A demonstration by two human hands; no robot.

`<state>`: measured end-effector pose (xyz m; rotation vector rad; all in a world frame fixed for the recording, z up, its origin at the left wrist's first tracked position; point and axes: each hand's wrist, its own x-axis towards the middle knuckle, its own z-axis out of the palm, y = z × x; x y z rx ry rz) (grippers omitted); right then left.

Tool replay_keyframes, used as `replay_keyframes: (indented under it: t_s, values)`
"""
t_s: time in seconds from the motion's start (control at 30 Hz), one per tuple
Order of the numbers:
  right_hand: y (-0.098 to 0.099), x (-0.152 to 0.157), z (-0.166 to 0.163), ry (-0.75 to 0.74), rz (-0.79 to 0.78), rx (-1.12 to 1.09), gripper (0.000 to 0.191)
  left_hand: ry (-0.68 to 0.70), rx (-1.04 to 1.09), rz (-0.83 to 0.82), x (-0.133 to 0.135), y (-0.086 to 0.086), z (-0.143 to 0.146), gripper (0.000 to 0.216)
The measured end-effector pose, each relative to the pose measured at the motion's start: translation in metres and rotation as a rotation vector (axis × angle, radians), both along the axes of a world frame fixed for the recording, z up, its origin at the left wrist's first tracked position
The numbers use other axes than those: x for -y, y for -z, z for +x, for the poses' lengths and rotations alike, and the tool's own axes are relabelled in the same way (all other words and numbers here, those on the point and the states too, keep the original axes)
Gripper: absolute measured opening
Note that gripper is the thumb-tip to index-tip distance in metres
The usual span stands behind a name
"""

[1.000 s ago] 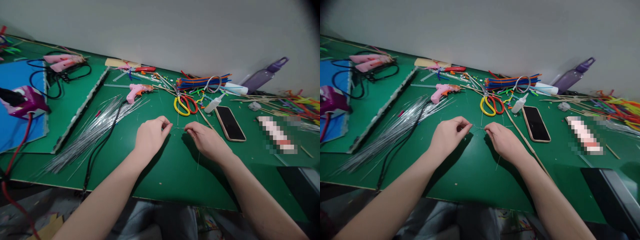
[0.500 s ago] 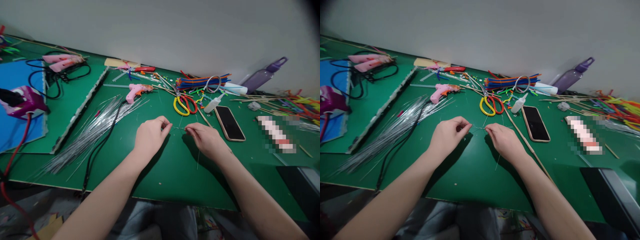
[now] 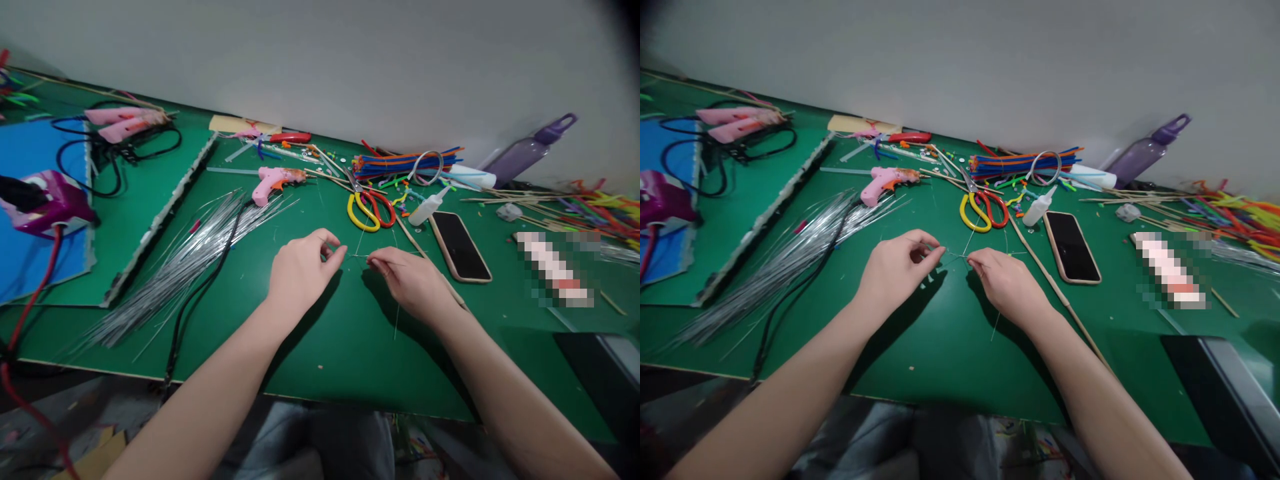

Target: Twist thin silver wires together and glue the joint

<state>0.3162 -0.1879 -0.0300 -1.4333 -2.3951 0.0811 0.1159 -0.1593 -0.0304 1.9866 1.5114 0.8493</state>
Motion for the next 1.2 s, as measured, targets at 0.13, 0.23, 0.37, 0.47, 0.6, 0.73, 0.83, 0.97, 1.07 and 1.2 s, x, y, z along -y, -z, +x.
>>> replay_keyframes:
  t_s: [0.13, 0.23, 0.37, 0.47, 0.6, 0.73, 0.83, 0.97, 1.07, 1.2]
  values:
    - [-0.0004, 0.0, -0.0002, -0.006, 0.008, 0.018, 0.022, -0.031, 0.083, -0.022, 0.0004, -0.001, -0.0003, 0.023]
    - [-0.0011, -0.0002, -0.0003, -0.014, 0.012, 0.025, 0.023, -0.075, 0.102, -0.008, 0.0001, -0.003, -0.0014, 0.024]
    - [-0.001, -0.0003, -0.0003, -0.024, 0.016, 0.023, 0.023, -0.107, 0.13, 0.068, -0.002, -0.0035, -0.0035, 0.017]
    - [-0.0002, -0.0004, -0.0001, -0.032, 0.033, 0.011, 0.023, -0.099, 0.172, 0.067, -0.0035, -0.0024, -0.0043, 0.016]
    - [0.0001, -0.0007, -0.0001, -0.04, 0.061, 0.002, 0.022, -0.093, 0.219, 0.027, -0.004, -0.0016, -0.0046, 0.018]
    - [0.0002, -0.0009, -0.0004, -0.031, 0.053, 0.028, 0.021, -0.069, 0.237, 0.016, -0.0042, -0.0012, -0.0049, 0.015]
    - [0.0, -0.0008, -0.0004, -0.022, 0.035, 0.044, 0.022, -0.063, 0.235, 0.02, -0.0044, -0.001, -0.0051, 0.013]
    - [-0.0025, 0.0004, 0.0018, 0.029, 0.053, -0.045, 0.022, -0.059, 0.243, 0.038, -0.0041, -0.0015, -0.0051, 0.011]
    - [-0.0051, 0.0015, 0.0046, 0.073, 0.129, -0.152, 0.02, -0.068, 0.274, 0.047, -0.0036, -0.002, -0.0051, 0.012]
    - [-0.0079, 0.0025, 0.0053, 0.041, 0.108, -0.15, 0.019, -0.056, 0.36, 0.031, -0.0027, -0.0031, -0.0044, 0.014]
